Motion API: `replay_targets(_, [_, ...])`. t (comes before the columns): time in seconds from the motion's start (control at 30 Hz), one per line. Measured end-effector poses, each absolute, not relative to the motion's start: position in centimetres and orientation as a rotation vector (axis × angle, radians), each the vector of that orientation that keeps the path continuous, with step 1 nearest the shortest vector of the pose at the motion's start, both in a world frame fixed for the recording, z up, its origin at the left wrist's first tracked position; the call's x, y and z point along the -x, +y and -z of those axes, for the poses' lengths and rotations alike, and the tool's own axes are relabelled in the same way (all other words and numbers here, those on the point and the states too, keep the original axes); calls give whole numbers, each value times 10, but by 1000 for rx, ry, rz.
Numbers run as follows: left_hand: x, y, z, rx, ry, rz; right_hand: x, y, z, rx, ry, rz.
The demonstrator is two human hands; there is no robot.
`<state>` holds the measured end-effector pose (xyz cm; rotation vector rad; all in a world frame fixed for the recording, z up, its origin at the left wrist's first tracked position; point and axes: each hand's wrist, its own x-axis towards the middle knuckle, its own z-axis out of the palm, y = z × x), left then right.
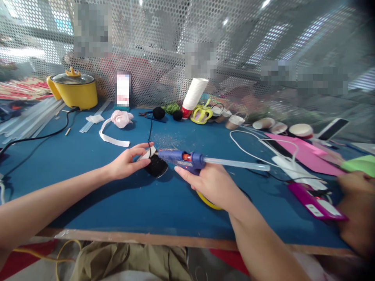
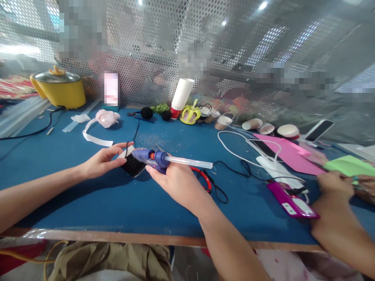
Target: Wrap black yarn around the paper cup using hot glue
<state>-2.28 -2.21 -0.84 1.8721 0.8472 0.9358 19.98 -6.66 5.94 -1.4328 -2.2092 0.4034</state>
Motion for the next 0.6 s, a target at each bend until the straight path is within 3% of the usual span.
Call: replay_targets(0.6, [22,-23,7,-1925,831,-931,-201,-67,-60,1432,-2199,-421])
